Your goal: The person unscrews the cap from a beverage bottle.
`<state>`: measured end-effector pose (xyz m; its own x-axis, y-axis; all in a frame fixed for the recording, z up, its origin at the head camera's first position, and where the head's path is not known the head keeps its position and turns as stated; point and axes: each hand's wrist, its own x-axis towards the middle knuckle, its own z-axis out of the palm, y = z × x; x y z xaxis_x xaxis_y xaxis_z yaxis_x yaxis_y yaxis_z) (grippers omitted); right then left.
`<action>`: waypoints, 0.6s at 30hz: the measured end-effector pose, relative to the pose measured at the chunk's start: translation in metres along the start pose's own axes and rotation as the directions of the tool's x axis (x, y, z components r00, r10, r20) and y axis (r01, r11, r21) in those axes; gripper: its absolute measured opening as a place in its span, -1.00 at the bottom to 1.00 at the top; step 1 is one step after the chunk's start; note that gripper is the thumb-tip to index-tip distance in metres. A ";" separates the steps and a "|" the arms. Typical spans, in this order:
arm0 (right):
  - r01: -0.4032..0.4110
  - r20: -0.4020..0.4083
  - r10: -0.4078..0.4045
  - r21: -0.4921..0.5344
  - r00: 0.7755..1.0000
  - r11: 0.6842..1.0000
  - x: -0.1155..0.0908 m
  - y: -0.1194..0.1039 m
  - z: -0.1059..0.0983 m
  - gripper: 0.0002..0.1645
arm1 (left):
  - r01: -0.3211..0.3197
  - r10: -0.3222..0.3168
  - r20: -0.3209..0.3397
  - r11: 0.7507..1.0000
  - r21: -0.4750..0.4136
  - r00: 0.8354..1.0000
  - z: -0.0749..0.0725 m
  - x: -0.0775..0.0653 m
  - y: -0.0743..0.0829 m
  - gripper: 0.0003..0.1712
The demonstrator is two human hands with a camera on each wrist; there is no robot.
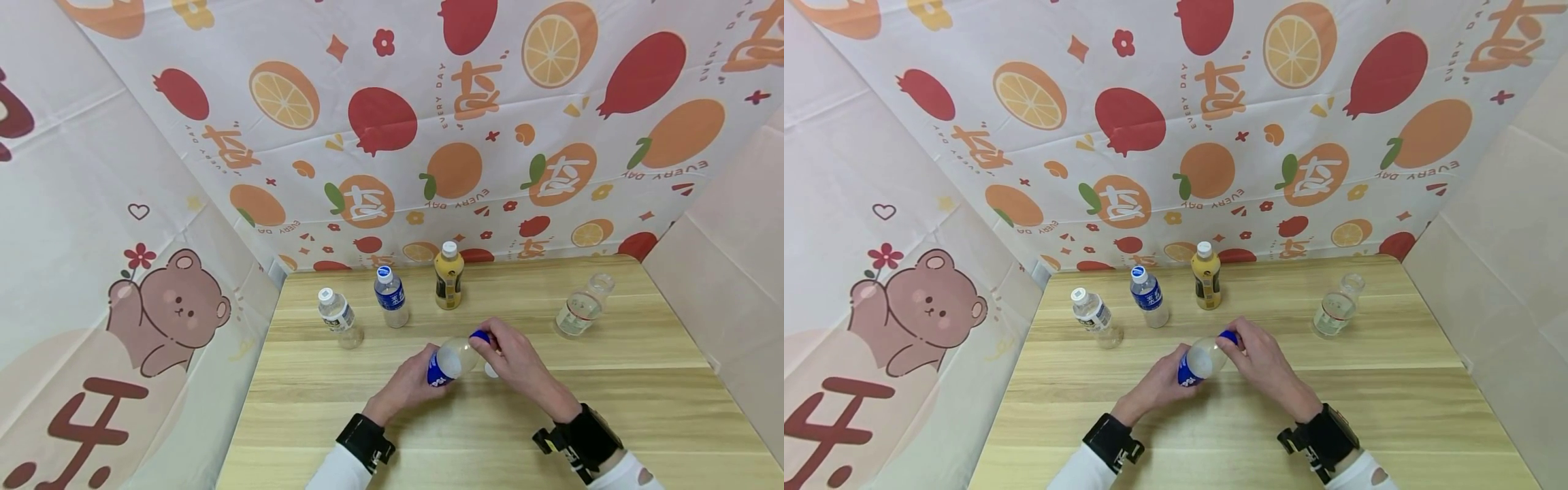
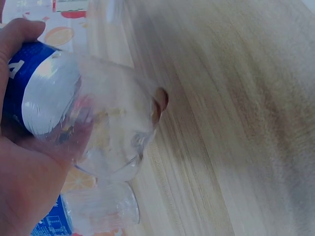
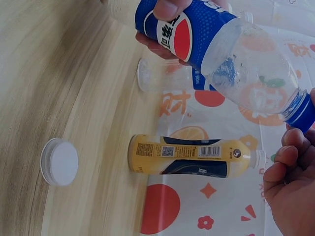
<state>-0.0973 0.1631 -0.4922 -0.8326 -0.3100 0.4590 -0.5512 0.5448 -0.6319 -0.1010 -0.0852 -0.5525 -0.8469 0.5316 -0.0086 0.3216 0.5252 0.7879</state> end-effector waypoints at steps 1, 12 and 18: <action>0.000 0.003 0.000 -0.001 1.000 1.000 0.000 0.000 0.000 -0.87 | 0.008 -0.008 0.011 1.000 -0.013 1.000 0.000 0.000 0.000 -0.30; -0.002 0.044 0.002 0.000 0.999 1.000 0.000 0.003 -0.001 -0.91 | 0.040 -0.035 0.067 0.997 -0.064 0.997 -0.001 -0.001 -0.002 -0.29; 0.026 0.055 -0.026 -0.006 0.998 1.000 -0.001 0.004 -0.001 -0.89 | 0.057 -0.051 0.074 0.996 -0.070 0.996 -0.002 -0.002 -0.003 -0.28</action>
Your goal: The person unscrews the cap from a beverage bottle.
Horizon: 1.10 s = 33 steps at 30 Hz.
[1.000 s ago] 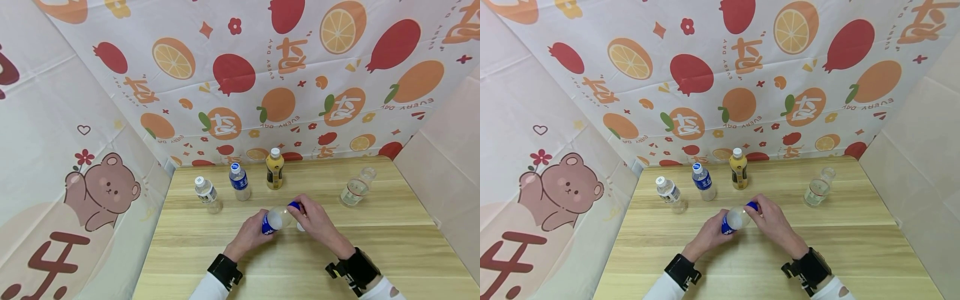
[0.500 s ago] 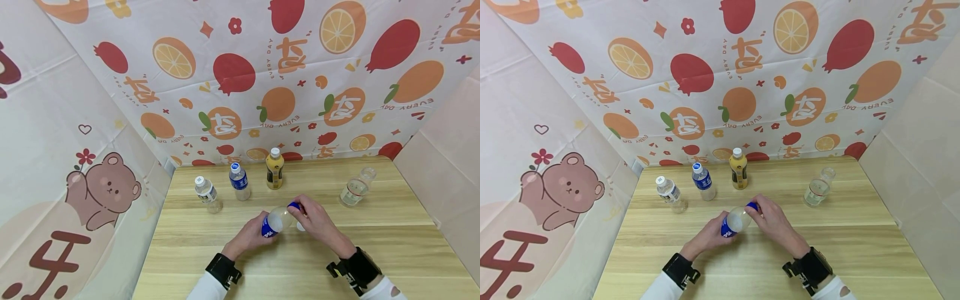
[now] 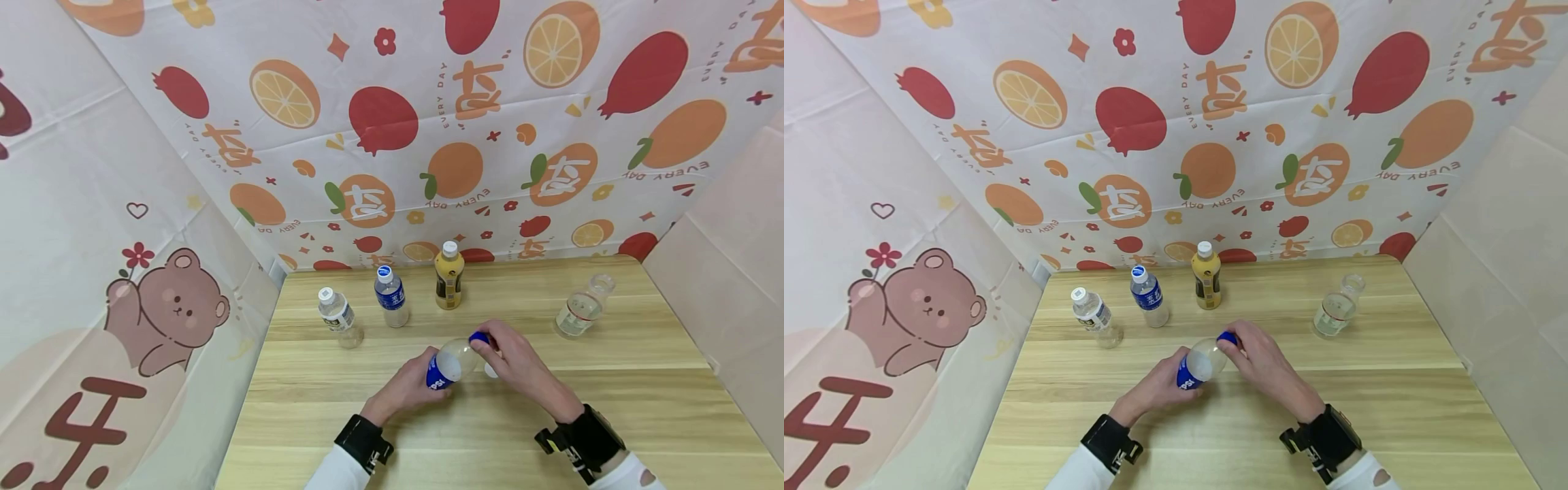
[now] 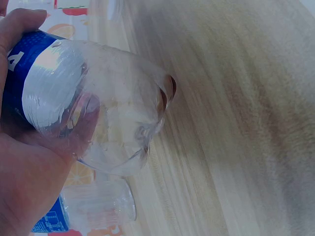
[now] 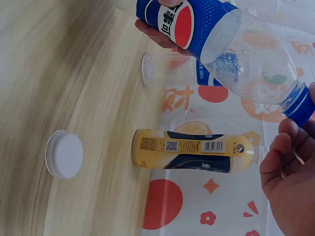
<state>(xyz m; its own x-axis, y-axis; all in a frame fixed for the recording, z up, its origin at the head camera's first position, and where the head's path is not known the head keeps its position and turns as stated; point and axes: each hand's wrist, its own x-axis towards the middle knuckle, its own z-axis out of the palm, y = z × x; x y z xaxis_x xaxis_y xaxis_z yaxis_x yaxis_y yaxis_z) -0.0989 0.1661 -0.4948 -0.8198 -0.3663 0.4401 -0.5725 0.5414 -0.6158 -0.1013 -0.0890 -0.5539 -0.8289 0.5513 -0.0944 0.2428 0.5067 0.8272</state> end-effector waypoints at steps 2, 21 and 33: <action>0.007 0.003 -0.007 -0.004 1.000 1.000 -0.001 0.001 0.000 -0.88 | 0.005 -0.005 0.003 1.000 -0.002 1.000 0.000 0.000 -0.001 -0.28; -0.025 0.111 0.026 -0.012 0.993 1.000 -0.002 -0.005 -0.008 -0.74 | 0.022 -0.022 -0.007 1.000 -0.001 1.000 0.003 0.000 -0.001 -0.27; 0.020 0.118 -0.018 -0.015 0.993 1.000 -0.003 -0.006 -0.008 -0.68 | 0.042 -0.041 -0.020 0.999 0.022 0.999 0.002 -0.001 0.000 -0.26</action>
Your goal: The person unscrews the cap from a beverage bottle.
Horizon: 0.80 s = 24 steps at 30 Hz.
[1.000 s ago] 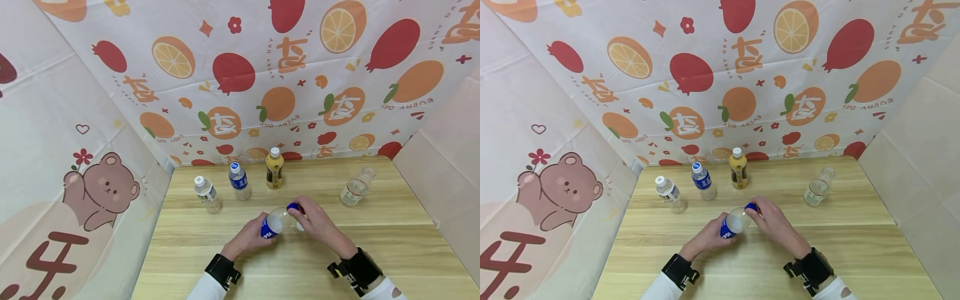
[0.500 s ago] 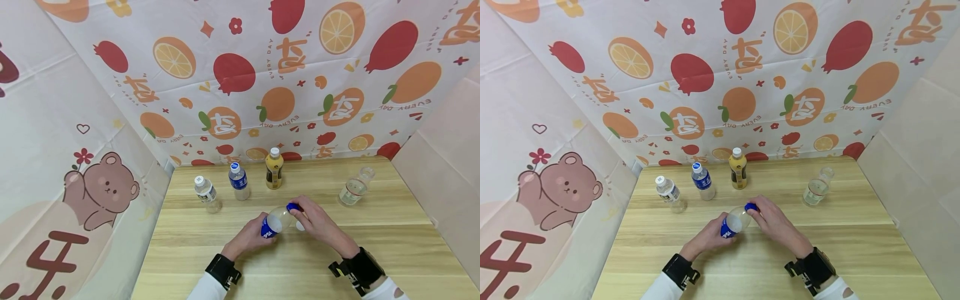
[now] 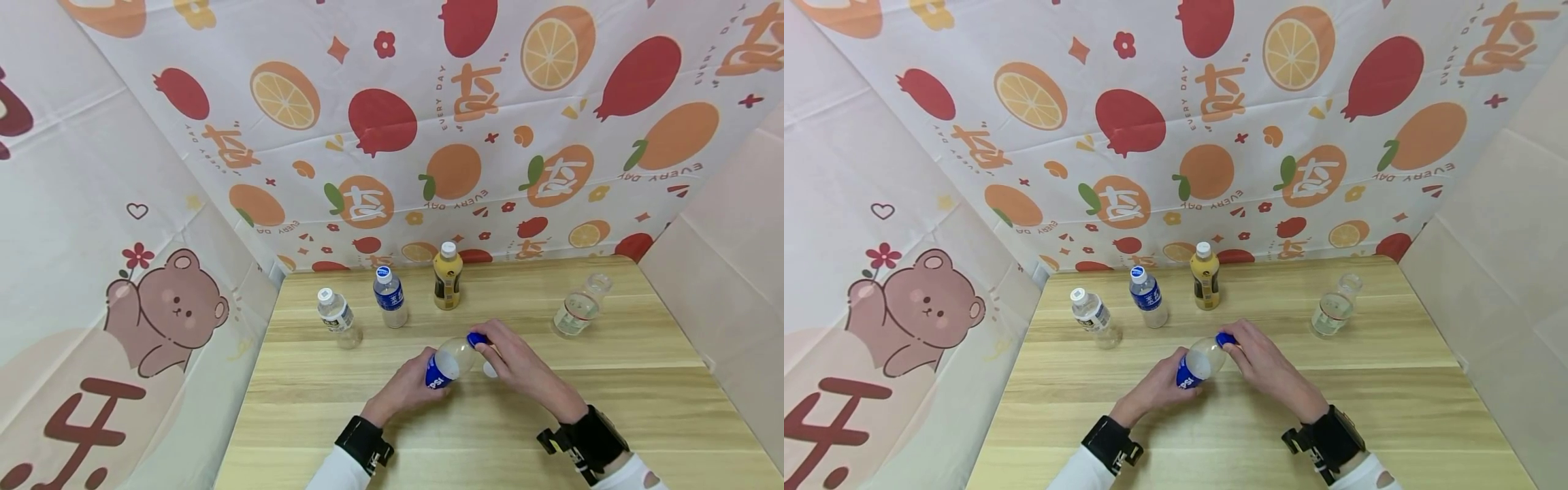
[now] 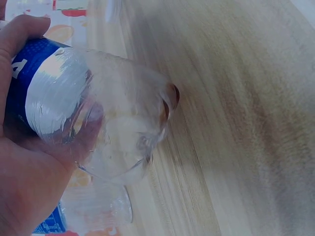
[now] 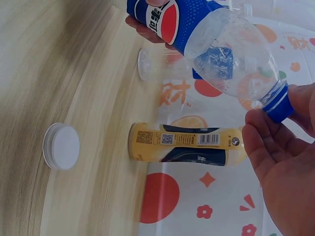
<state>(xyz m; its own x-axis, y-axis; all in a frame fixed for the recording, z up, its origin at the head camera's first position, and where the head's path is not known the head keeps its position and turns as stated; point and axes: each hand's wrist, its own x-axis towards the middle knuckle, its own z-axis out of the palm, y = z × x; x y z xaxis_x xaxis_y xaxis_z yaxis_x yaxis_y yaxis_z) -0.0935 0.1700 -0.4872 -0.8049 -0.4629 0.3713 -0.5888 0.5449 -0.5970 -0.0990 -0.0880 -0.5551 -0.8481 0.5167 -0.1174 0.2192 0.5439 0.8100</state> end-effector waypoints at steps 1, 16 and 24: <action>-0.001 0.003 0.001 -0.001 1.000 1.000 0.000 0.000 0.000 -0.68 | 0.000 0.000 -0.003 1.000 0.004 1.000 0.000 0.000 0.000 -0.26; -0.011 0.019 0.010 0.014 1.000 1.000 0.001 0.001 0.000 -0.61 | -0.002 0.003 -0.043 1.000 0.021 0.999 -0.001 0.001 -0.001 -0.27; -0.178 -0.037 0.180 0.049 0.983 0.983 0.001 0.002 0.004 -0.31 | -0.024 0.033 -0.102 0.996 0.082 0.994 -0.001 0.003 0.001 -0.27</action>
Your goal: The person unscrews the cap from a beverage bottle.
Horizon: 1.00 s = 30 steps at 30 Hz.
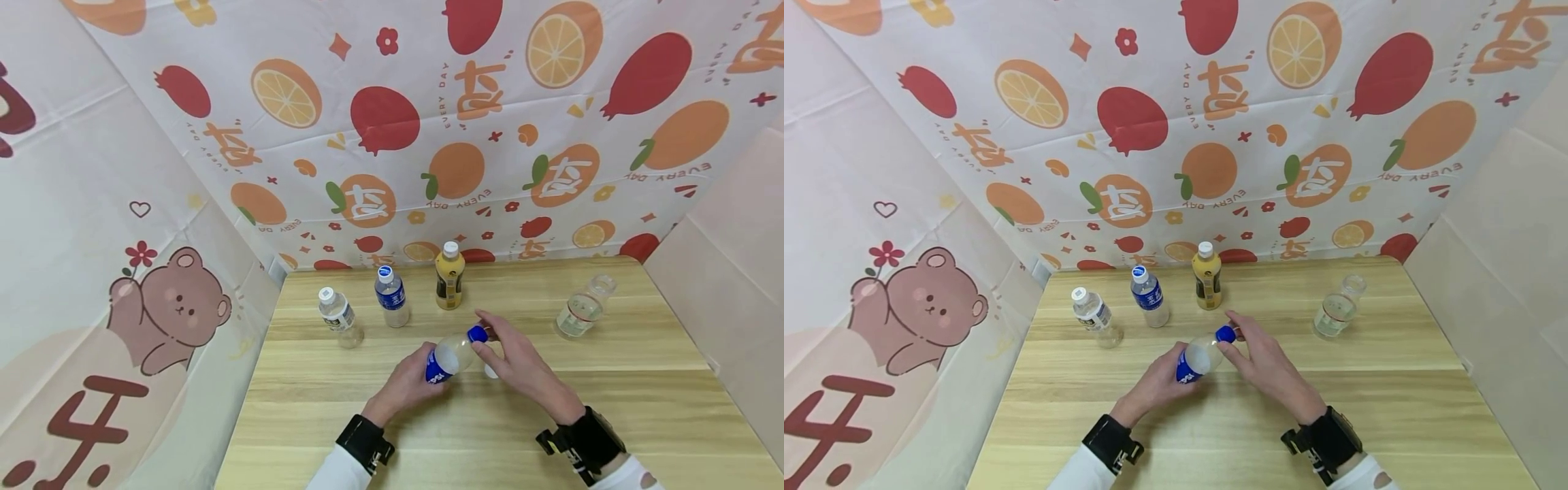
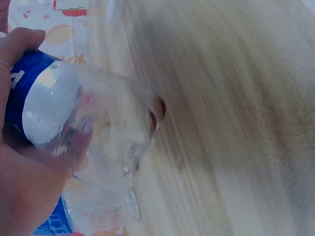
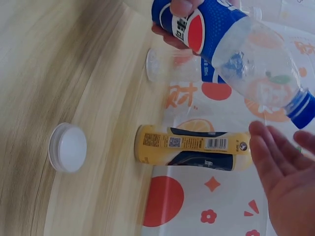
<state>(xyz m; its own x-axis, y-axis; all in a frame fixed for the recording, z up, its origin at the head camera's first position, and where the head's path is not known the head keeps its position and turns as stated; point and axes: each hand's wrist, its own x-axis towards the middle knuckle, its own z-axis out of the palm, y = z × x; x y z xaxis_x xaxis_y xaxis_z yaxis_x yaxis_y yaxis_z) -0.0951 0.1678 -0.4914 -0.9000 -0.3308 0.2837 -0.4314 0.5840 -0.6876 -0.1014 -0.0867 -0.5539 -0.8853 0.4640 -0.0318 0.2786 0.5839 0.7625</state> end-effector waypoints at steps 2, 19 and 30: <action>-0.029 -0.038 0.028 -0.021 0.999 0.999 0.001 0.000 0.001 -0.35 | -0.021 0.023 -0.026 0.997 0.071 0.999 0.000 0.001 0.001 -0.27; 0.112 -0.135 -0.115 -0.033 0.984 0.993 0.002 -0.001 0.004 -0.62 | -0.078 0.107 -0.110 0.967 0.243 0.988 -0.001 0.001 0.001 -0.25; 0.178 -0.118 -0.179 -0.019 0.977 0.984 0.000 0.000 0.004 -0.47 | -0.058 0.080 -0.106 0.979 0.198 0.991 -0.001 0.001 0.002 -0.25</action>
<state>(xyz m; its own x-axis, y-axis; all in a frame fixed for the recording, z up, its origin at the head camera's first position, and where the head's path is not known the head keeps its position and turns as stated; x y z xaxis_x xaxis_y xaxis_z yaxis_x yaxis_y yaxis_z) -0.0950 0.1645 -0.4942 -0.8091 -0.3401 0.4793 -0.5860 0.5300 -0.6130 -0.1024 -0.0861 -0.5517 -0.8948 0.4356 0.0981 0.3973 0.6765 0.6201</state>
